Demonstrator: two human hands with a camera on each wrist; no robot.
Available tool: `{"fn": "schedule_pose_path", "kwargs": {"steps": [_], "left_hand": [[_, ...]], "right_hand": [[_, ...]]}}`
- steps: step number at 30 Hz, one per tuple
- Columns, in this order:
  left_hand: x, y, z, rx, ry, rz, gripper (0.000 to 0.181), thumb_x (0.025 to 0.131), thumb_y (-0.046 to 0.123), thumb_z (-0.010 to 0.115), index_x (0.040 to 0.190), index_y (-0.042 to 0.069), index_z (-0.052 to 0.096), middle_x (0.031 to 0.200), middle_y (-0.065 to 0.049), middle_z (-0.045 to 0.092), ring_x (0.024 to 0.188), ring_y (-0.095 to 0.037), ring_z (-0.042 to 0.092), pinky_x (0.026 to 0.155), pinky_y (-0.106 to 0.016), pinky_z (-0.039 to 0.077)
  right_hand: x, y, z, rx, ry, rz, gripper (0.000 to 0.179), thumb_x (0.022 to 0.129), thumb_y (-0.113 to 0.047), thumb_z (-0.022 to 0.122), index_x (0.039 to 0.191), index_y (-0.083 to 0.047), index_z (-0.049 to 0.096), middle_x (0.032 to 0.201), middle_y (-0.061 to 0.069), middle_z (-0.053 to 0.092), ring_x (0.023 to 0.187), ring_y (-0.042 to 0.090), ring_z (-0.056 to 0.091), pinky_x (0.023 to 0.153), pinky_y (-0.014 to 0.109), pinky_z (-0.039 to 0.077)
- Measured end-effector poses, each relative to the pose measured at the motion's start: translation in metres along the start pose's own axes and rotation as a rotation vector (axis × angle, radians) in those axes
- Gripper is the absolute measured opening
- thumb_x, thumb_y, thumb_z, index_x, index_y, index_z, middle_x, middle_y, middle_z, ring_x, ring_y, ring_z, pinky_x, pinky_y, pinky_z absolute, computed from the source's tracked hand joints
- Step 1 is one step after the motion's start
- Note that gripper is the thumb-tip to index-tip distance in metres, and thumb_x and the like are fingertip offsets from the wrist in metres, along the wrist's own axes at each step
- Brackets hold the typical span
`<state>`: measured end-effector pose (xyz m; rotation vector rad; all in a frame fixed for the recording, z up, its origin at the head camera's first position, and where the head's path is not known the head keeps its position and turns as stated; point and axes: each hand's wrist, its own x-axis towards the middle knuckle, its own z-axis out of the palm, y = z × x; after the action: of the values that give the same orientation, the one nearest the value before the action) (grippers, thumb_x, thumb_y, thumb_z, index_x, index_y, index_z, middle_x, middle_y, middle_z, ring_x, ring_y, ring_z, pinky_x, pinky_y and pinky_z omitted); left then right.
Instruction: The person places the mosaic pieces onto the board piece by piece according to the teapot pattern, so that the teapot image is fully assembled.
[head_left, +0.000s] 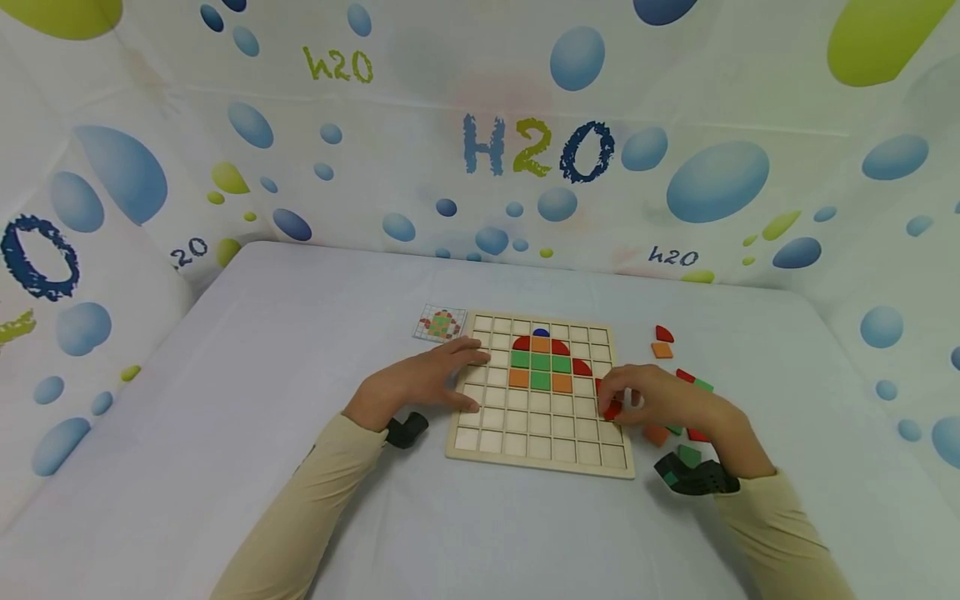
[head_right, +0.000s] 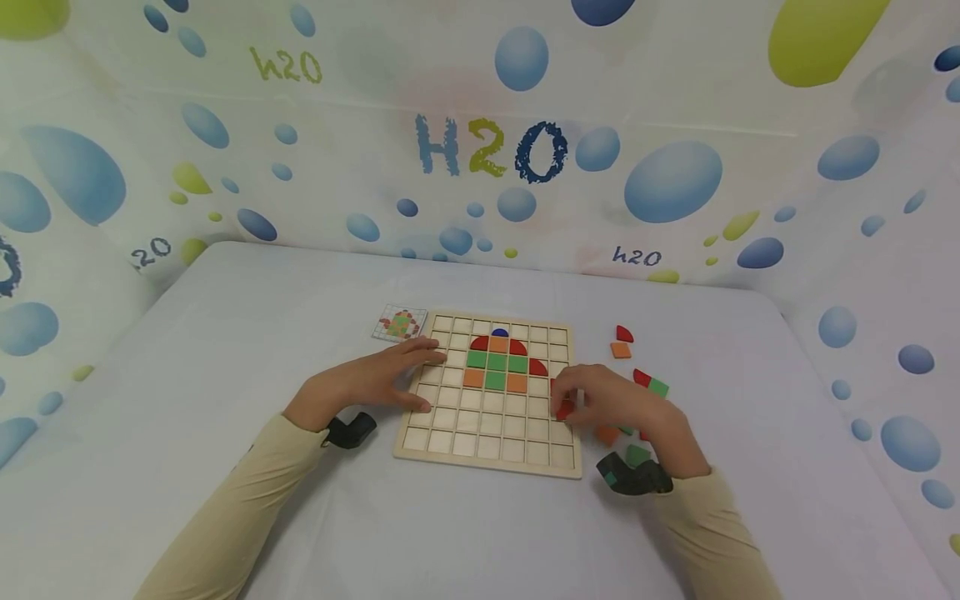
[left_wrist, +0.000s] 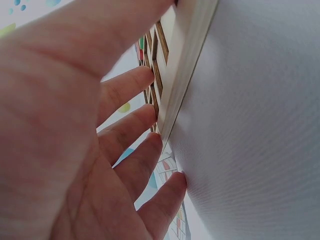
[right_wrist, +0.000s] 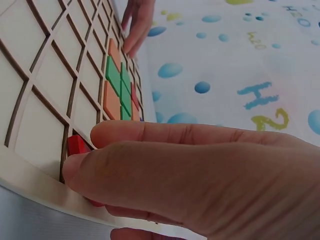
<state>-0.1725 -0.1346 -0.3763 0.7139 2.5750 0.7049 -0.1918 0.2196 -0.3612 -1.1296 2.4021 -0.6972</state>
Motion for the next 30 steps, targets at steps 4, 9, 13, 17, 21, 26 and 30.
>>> {"fn": "schedule_pose_path", "kwargs": {"steps": [4, 9, 13, 17, 21, 26, 30], "left_hand": [[0.0005, 0.0, 0.0001, 0.003, -0.001, -0.006, 0.077, 0.087, 0.036, 0.075, 0.149, 0.01, 0.038, 0.159, -0.013, 0.022, 0.146, -0.034, 0.022, 0.113, -0.05, 0.03], [0.0011, 0.0005, -0.0001, 0.002, -0.003, -0.01, 0.077, 0.087, 0.036, 0.075, 0.149, 0.01, 0.039, 0.16, -0.013, 0.022, 0.146, -0.033, 0.022, 0.113, -0.05, 0.03], [0.0014, 0.0008, -0.0003, -0.001, -0.004, -0.011, 0.077, 0.087, 0.036, 0.075, 0.149, 0.01, 0.039, 0.16, -0.013, 0.022, 0.146, -0.033, 0.022, 0.113, -0.05, 0.03], [0.0016, 0.0009, -0.0006, 0.002, -0.006, -0.008, 0.077, 0.087, 0.036, 0.075, 0.149, 0.01, 0.039, 0.159, -0.013, 0.022, 0.146, -0.033, 0.023, 0.113, -0.05, 0.029], [0.0014, 0.0005, -0.0009, 0.005, -0.007, 0.0, 0.076, 0.087, 0.035, 0.074, 0.149, 0.009, 0.039, 0.159, -0.014, 0.023, 0.146, -0.034, 0.023, 0.113, -0.051, 0.029], [0.0006, 0.0009, -0.0019, 0.0, -0.011, -0.002, 0.076, 0.087, 0.035, 0.074, 0.15, 0.009, 0.038, 0.159, -0.015, 0.022, 0.146, -0.035, 0.021, 0.113, -0.051, 0.029], [0.0003, 0.002, -0.003, 0.004, -0.013, -0.003, 0.076, 0.088, 0.035, 0.074, 0.15, 0.009, 0.038, 0.159, -0.015, 0.022, 0.146, -0.035, 0.022, 0.113, -0.052, 0.029]], "right_hand": [[-0.0023, 0.0014, -0.0017, -0.02, 0.029, 0.078, 0.015, 0.082, -0.008, 0.077, 0.094, -0.015, 0.071, 0.096, -0.005, 0.06, 0.085, 0.015, 0.054, 0.071, 0.025, 0.051], [-0.0031, 0.0025, -0.003, -0.03, 0.05, 0.111, 0.012, 0.083, -0.009, 0.077, 0.092, -0.014, 0.071, 0.094, -0.005, 0.061, 0.084, 0.015, 0.053, 0.067, 0.024, 0.048], [-0.0012, 0.0034, -0.0019, -0.026, 0.051, 0.09, 0.01, 0.084, -0.007, 0.075, 0.09, -0.014, 0.071, 0.092, -0.005, 0.061, 0.083, 0.015, 0.053, 0.066, 0.023, 0.048], [0.0007, 0.004, -0.001, -0.025, 0.053, 0.077, 0.009, 0.084, -0.005, 0.074, 0.088, -0.012, 0.07, 0.09, -0.005, 0.06, 0.081, 0.014, 0.053, 0.066, 0.022, 0.048], [0.0023, 0.0041, -0.0001, -0.026, 0.054, 0.077, 0.01, 0.085, -0.004, 0.074, 0.088, -0.012, 0.069, 0.089, -0.004, 0.059, 0.079, 0.012, 0.052, 0.065, 0.022, 0.048], [0.002, 0.0027, -0.0021, -0.006, 0.058, 0.086, 0.009, 0.085, -0.005, 0.074, 0.089, -0.012, 0.069, 0.09, -0.003, 0.06, 0.08, 0.013, 0.053, 0.065, 0.023, 0.048], [-0.0015, 0.003, -0.0058, 0.003, 0.082, 0.112, 0.009, 0.086, -0.008, 0.074, 0.092, -0.012, 0.07, 0.09, -0.004, 0.061, 0.083, 0.015, 0.053, 0.069, 0.023, 0.05]]}}
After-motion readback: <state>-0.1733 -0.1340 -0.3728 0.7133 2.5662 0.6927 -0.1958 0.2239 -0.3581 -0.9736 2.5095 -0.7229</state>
